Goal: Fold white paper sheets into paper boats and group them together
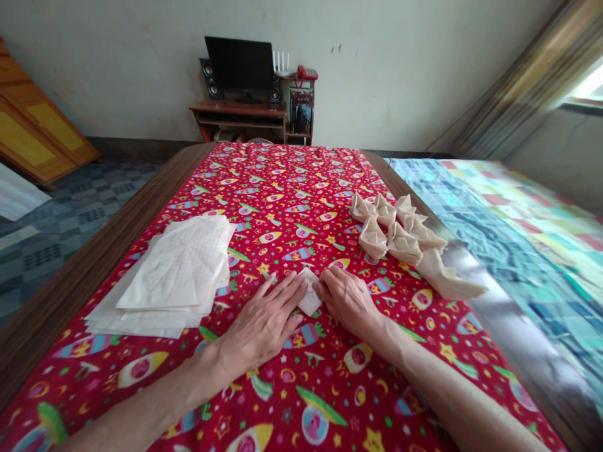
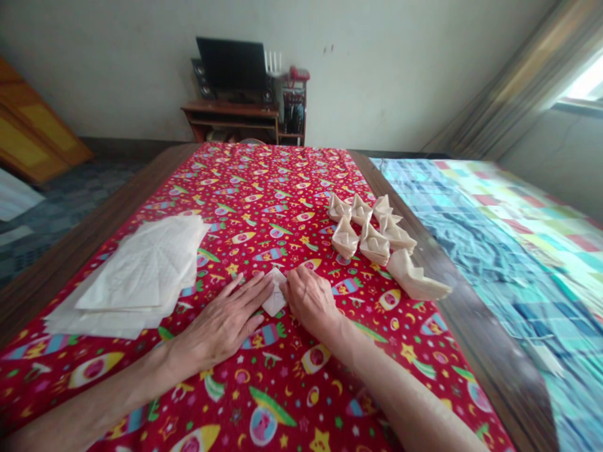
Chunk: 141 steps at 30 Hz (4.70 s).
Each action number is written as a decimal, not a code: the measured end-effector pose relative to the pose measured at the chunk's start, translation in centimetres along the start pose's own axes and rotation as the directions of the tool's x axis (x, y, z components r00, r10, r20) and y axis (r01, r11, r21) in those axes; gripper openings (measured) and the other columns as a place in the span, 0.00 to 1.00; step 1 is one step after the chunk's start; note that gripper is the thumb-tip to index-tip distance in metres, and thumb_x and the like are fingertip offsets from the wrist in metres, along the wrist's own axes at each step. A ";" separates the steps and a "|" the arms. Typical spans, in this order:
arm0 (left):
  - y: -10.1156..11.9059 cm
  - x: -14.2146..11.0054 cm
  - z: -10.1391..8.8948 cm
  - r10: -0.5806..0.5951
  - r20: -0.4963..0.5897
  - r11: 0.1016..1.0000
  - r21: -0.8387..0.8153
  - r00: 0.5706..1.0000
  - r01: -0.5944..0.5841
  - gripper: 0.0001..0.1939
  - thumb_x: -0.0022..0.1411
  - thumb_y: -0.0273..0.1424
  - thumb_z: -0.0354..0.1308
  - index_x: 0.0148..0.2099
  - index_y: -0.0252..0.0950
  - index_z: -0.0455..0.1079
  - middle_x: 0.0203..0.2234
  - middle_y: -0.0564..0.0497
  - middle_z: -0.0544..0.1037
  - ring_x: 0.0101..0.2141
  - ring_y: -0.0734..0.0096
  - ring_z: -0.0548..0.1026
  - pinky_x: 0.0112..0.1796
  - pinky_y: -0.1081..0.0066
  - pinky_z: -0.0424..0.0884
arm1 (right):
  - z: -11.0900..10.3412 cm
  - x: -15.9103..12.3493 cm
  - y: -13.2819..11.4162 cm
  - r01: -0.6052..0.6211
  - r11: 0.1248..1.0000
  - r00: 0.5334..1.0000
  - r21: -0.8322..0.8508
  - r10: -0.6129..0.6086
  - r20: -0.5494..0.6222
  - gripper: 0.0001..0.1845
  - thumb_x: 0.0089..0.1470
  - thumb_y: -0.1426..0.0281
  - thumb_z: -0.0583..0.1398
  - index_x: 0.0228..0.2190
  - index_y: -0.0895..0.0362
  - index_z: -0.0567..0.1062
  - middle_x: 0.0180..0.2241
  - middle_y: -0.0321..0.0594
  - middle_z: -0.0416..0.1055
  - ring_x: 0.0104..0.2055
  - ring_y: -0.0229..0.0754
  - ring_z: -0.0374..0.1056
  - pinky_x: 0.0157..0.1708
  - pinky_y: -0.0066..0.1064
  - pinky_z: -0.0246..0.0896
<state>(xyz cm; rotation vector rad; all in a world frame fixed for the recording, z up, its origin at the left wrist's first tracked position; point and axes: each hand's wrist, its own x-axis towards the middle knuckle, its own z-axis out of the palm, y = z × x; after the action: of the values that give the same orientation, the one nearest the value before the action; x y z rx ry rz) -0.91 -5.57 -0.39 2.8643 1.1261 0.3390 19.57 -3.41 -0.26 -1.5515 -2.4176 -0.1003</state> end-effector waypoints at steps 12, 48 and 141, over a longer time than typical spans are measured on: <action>-0.4 0.0 -0.5 -0.034 -0.018 0.999 0.003 0.999 0.034 0.24 0.68 0.33 0.45 0.65 0.39 0.52 0.63 0.51 0.57 0.63 0.64 0.52 0.61 0.55 0.50 | -1.0 -2.2 0.6 0.344 0.938 0.938 -0.047 -0.346 -0.029 0.19 0.60 0.77 0.50 0.51 0.61 0.69 0.54 0.47 0.67 0.57 0.46 0.61 0.52 0.41 0.60; 0.0 4.4 -2.7 -0.380 -0.175 0.834 -0.490 0.908 0.254 0.15 0.64 0.32 0.48 0.24 0.37 0.58 0.20 0.55 0.66 0.24 0.74 0.67 0.29 0.73 0.63 | -2.8 -0.9 -3.5 0.089 0.980 0.983 0.179 -0.057 -0.177 0.15 0.59 0.66 0.54 0.45 0.59 0.72 0.32 0.43 0.74 0.34 0.43 0.69 0.34 0.32 0.59; -0.3 2.6 -0.6 0.069 -0.160 0.995 0.079 0.985 -0.057 0.07 0.67 0.26 0.48 0.43 0.33 0.67 0.36 0.47 0.73 0.40 0.63 0.71 0.43 0.63 0.72 | 0.0 1.0 5.0 0.539 0.820 0.841 0.191 -0.534 -0.084 0.17 0.62 0.74 0.50 0.49 0.56 0.71 0.51 0.46 0.69 0.53 0.45 0.63 0.49 0.42 0.64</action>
<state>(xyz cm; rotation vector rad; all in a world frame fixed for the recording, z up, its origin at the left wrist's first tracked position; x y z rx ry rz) 0.63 -3.64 0.62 2.9890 1.0954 0.5558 23.72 -0.40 -0.38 -0.7372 -2.6708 0.0262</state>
